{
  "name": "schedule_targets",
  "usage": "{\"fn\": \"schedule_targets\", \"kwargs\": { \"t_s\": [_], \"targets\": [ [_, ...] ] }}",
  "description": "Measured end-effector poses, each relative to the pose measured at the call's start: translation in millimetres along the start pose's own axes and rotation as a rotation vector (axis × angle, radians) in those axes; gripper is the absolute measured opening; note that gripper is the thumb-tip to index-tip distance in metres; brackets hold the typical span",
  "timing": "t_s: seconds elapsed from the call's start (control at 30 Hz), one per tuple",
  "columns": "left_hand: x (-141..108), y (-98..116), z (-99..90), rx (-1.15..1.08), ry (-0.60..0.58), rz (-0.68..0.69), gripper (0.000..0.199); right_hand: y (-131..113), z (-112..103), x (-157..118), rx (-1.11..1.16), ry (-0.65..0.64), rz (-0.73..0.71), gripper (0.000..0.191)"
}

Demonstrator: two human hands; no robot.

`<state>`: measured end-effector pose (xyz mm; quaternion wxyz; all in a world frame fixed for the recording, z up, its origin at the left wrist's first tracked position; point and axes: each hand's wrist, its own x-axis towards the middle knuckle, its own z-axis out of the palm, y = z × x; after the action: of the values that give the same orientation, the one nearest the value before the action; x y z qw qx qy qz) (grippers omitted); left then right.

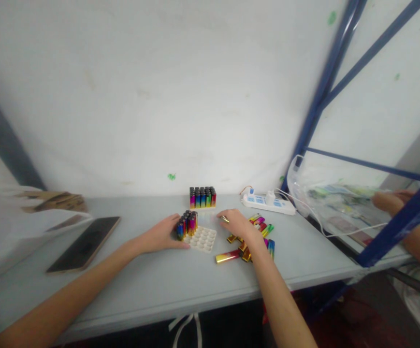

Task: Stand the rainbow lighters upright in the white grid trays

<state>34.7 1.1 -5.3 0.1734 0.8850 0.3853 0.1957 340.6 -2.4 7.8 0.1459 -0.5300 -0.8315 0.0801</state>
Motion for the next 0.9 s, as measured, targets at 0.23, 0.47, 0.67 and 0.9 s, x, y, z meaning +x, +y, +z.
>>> {"fn": "schedule_targets", "kwargs": {
  "t_s": [0.23,0.47,0.67,0.9],
  "targets": [
    [0.2,-2.8,2.1,0.007,0.010,0.001,0.075,-12.6,16.1,4.0,0.023,0.073,0.058,0.045],
    [-0.1,-0.4,0.5,-0.007,0.008,0.008,0.074,-16.1,8.0,3.2,0.158,0.175,-0.006,0.021],
    [-0.2,-0.4,0.4,-0.021,-0.004,0.011,0.074,-43.9,-5.8,-0.6,0.834,0.132,-0.095,0.036],
    [-0.2,-0.4,-0.3,-0.005,-0.009,0.013,0.073,-65.8,5.7,8.0,0.807,0.273,0.053,0.051]
  ]
}}
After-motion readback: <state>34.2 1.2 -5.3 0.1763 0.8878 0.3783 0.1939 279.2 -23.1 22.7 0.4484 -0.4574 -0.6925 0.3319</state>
